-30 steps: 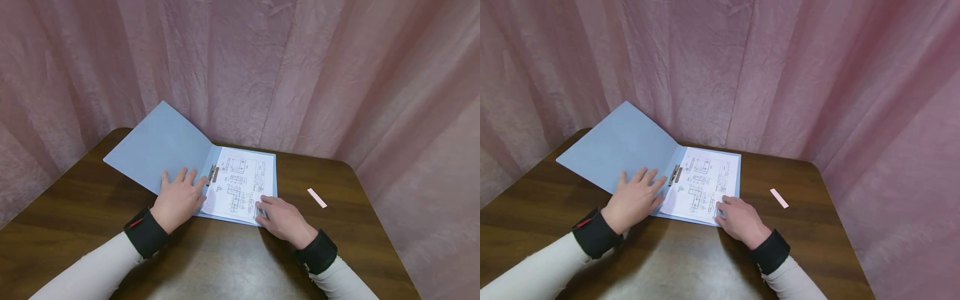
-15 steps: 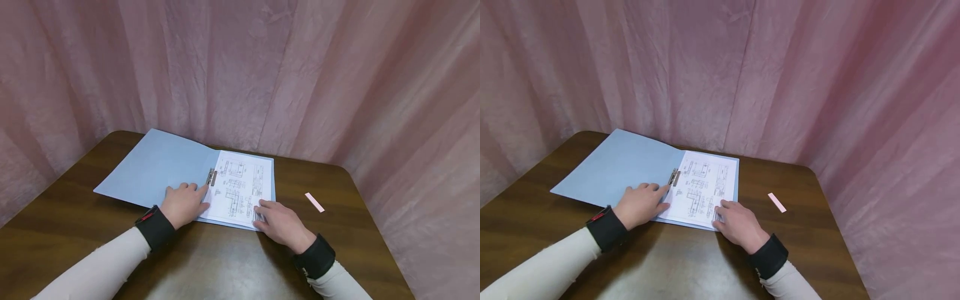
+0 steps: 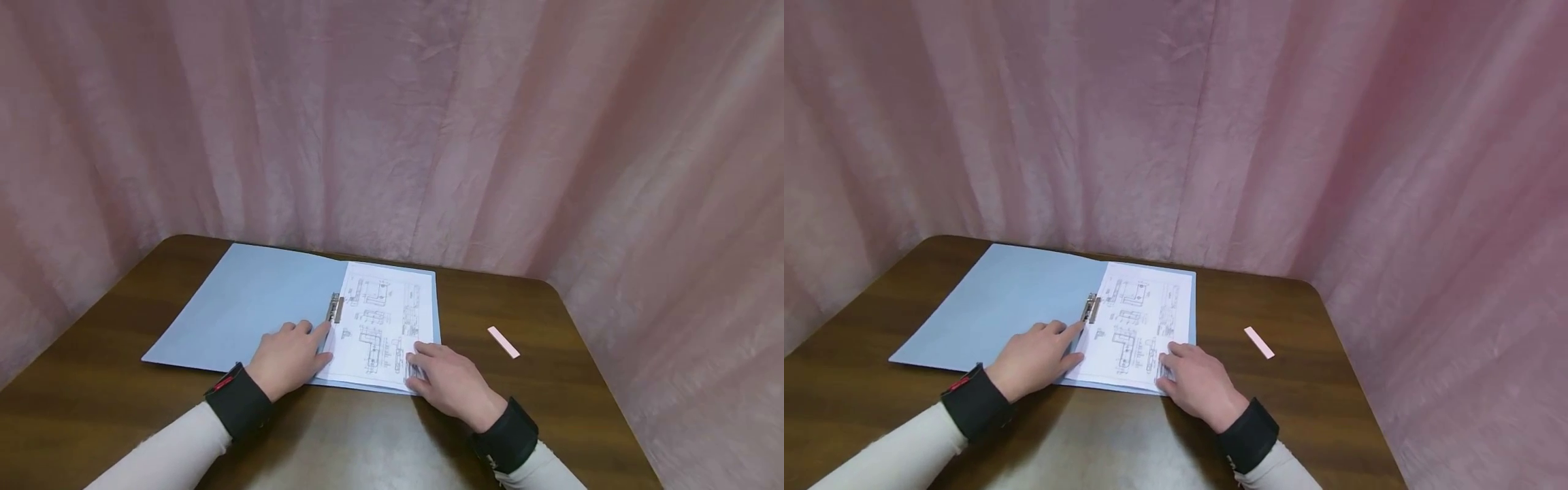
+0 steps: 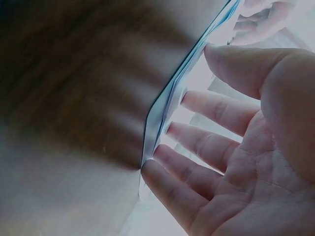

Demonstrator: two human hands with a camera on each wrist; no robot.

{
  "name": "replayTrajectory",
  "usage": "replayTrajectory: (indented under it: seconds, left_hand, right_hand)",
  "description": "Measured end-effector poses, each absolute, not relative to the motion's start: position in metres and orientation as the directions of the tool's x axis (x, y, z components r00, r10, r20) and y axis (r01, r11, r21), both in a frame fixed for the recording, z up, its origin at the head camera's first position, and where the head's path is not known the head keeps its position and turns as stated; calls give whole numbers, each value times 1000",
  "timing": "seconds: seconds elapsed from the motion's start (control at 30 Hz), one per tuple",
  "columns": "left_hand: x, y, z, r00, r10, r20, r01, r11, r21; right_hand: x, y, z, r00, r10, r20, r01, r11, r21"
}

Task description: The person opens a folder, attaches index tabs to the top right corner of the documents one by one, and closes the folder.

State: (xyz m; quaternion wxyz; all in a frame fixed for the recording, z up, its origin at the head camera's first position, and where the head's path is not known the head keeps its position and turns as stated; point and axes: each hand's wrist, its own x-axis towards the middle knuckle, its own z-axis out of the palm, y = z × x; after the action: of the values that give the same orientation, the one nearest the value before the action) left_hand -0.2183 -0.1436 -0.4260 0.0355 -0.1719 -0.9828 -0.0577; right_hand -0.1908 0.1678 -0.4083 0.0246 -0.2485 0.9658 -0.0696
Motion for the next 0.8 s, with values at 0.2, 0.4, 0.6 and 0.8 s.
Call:
replayTrajectory:
  seconds: [0.2,0.4,0.6,0.8]
  left_hand:
    - [-209,-144,-436,-944,323,73,330,935,127]
    - [-209,-144,-433,-936,339,99,349,931,109]
    - [-216,-145,-427,-928,360,96,369,924,104]
    - [-222,-143,-424,-938,343,51,347,932,107]
  right_hand:
    - [-190,169,-414,-864,-503,-25,-497,859,-125]
    - [-192,174,-411,-857,-514,-29,-508,853,-120]
    - [-197,180,-405,-847,-531,-24,-524,842,-133]
    - [-202,185,-404,-834,-552,0,-545,823,-162]
